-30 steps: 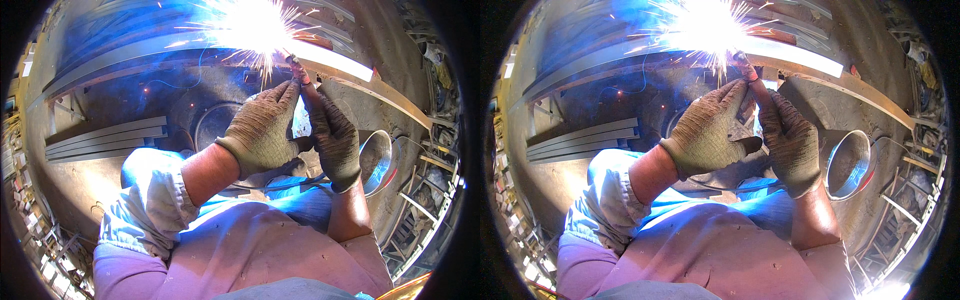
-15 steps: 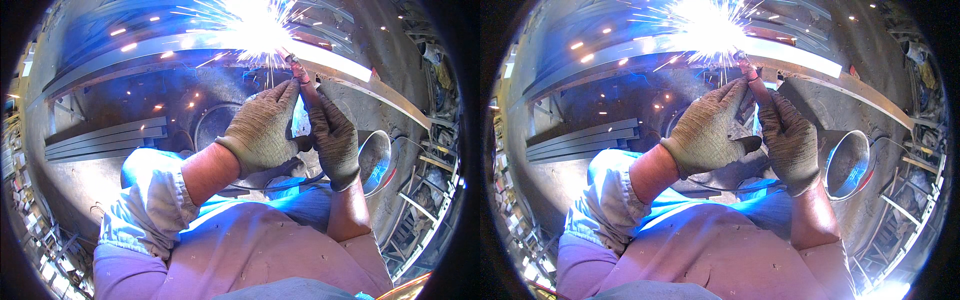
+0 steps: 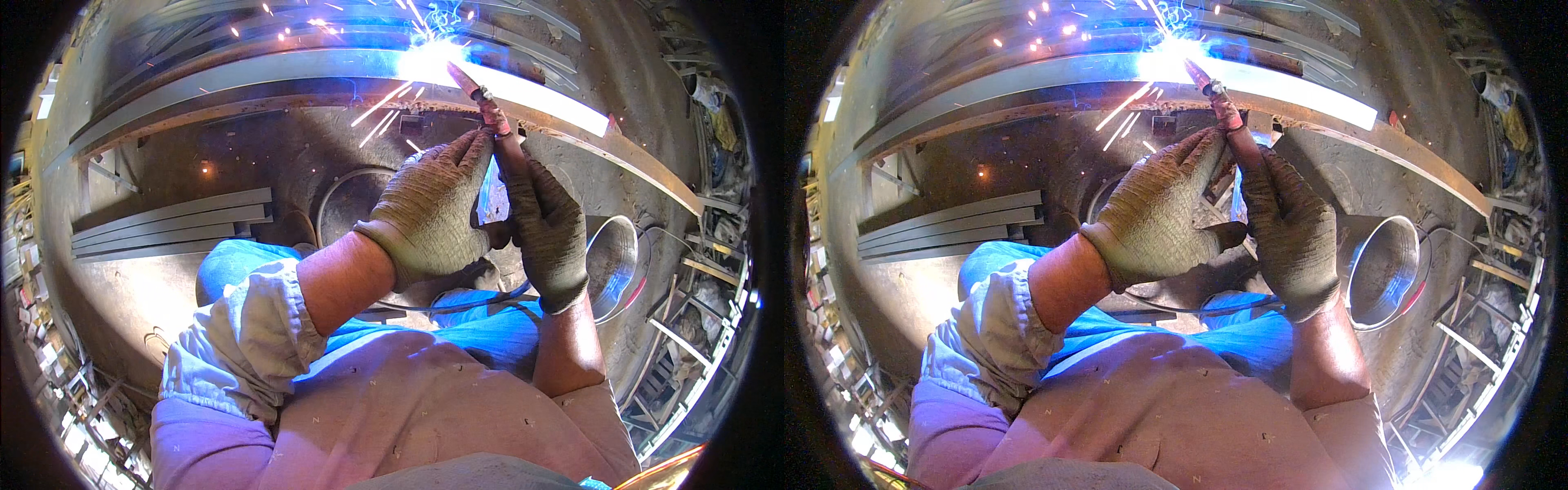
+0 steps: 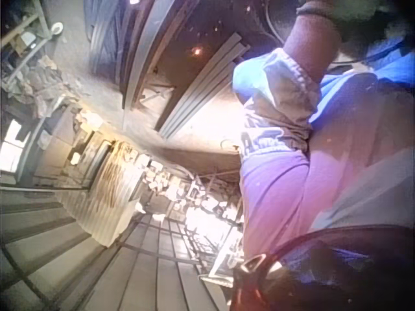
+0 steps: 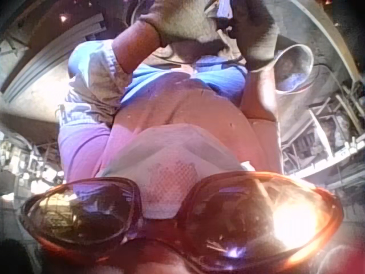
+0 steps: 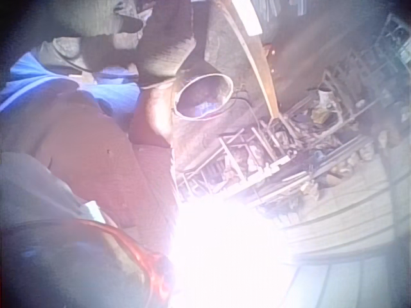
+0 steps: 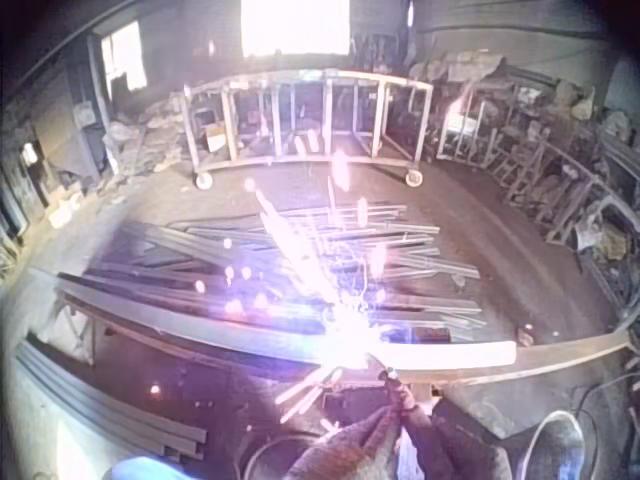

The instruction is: The person welds metal bars onto a curved frame using a welding torch, producing bright sparks. They repeatedly position bars, weld them in place, and adjust the assembly while seated on the floor.

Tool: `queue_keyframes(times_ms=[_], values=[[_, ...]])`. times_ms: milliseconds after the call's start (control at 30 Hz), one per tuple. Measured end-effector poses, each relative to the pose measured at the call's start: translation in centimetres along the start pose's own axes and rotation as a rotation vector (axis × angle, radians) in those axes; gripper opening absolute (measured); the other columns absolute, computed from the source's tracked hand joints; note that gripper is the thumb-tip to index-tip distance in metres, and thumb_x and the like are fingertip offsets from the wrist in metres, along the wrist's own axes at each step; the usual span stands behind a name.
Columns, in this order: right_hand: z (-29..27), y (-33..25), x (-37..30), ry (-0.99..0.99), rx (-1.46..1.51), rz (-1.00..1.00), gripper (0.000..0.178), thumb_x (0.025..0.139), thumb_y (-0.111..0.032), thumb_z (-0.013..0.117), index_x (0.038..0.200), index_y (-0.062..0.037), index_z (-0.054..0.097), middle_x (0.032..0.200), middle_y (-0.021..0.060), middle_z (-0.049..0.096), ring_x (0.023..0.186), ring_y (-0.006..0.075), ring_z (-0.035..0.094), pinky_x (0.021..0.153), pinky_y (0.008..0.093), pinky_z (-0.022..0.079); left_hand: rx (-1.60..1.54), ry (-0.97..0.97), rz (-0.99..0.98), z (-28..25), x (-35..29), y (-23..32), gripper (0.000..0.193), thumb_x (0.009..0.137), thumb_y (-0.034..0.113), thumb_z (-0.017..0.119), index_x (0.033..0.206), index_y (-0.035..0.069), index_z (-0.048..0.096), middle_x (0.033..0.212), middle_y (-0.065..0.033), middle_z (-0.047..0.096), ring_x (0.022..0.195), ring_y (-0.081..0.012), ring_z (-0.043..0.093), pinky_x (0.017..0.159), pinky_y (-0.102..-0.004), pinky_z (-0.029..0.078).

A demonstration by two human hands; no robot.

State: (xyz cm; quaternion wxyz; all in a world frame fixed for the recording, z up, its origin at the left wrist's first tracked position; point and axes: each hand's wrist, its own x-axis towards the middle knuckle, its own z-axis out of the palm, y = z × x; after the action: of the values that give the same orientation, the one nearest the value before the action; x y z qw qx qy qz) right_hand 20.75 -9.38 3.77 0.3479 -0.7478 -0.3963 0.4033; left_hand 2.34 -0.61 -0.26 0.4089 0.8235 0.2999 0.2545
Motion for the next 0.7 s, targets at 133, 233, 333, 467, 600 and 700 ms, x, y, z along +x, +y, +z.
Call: queue_keyframes(times_ms=[133, 233, 333, 467, 600, 700], values=[[-0.2, 0.3, 0.3, -0.030, -0.018, -0.035, 0.038, 0.124, -0.030, 0.068, 0.155, -0.0108, 0.078, 0.107, 0.0043, 0.080, 0.094, 0.0063, 0.066, 0.083, 0.0290, 0.059, 0.039, 0.011, 0.017, 0.3, -0.1, -0.2, 0.102, 0.089, 0.042, 0.094, 0.166, -0.006, 0.048, 0.157, -0.0331, 0.063, 0.141, -0.0523, 0.066, 0.122, -0.0550, 0.054], [0.1, 0.4, 0.3, -0.024, 0.008, -0.072, 0.038, 0.124, -0.030, 0.068, 0.156, -0.0102, 0.077, 0.111, 0.0037, 0.081, 0.097, 0.0062, 0.067, 0.086, 0.0287, 0.060, 0.055, 0.039, 0.008, 0.5, -0.1, -0.3, 0.109, 0.086, 0.045, 0.092, 0.166, -0.013, 0.046, 0.160, -0.0354, 0.062, 0.141, -0.0533, 0.066, 0.122, -0.0556, 0.053], [0.2, 0.1, 0.2, -0.023, 0.053, -0.051, 0.039, 0.124, -0.030, 0.068, 0.156, -0.0085, 0.077, 0.116, 0.0022, 0.082, 0.101, 0.0055, 0.067, 0.088, 0.0282, 0.060, 0.090, -0.017, -0.025, 0.4, -0.1, -0.2, 0.104, 0.088, 0.044, 0.092, 0.166, -0.009, 0.047, 0.158, -0.0336, 0.063, 0.142, -0.0515, 0.066, 0.124, -0.0540, 0.053], [0.2, -0.4, -0.1, -0.022, 0.103, 0.021, 0.040, 0.124, -0.030, 0.068, 0.156, -0.0060, 0.077, 0.118, -0.0001, 0.081, 0.102, 0.0042, 0.065, 0.087, 0.0268, 0.060, 0.031, -0.085, -0.089, -0.1, 0.1, 0.0, 0.097, 0.090, 0.044, 0.092, 0.164, -0.004, 0.051, 0.155, -0.0301, 0.066, 0.139, -0.0505, 0.068, 0.121, -0.0546, 0.055], [0.3, -0.7, -0.1, -0.013, 0.103, 0.022, 0.040, 0.124, -0.031, 0.069, 0.155, -0.0067, 0.077, 0.116, -0.0027, 0.079, 0.099, 0.0035, 0.063, 0.084, 0.0254, 0.058, 0.083, -0.088, -0.052, -0.2, 0.2, 0.0, 0.096, 0.091, 0.043, 0.091, 0.163, -0.004, 0.051, 0.152, -0.0314, 0.068, 0.134, -0.0517, 0.070, 0.117, -0.0561, 0.056], [0.5, -0.7, 0.0, 0.023, 0.074, -0.110, 0.038, 0.125, -0.030, 0.067, 0.155, -0.0083, 0.078, 0.103, -0.0055, 0.072, 0.089, 0.0064, 0.062, 0.081, 0.0259, 0.057, 0.102, -0.056, -0.054, -0.1, -0.2, 0.0, 0.098, 0.090, 0.044, 0.092, 0.164, -0.005, 0.050, 0.151, -0.0317, 0.068, 0.133, -0.0524, 0.069, 0.116, -0.0567, 0.056]])
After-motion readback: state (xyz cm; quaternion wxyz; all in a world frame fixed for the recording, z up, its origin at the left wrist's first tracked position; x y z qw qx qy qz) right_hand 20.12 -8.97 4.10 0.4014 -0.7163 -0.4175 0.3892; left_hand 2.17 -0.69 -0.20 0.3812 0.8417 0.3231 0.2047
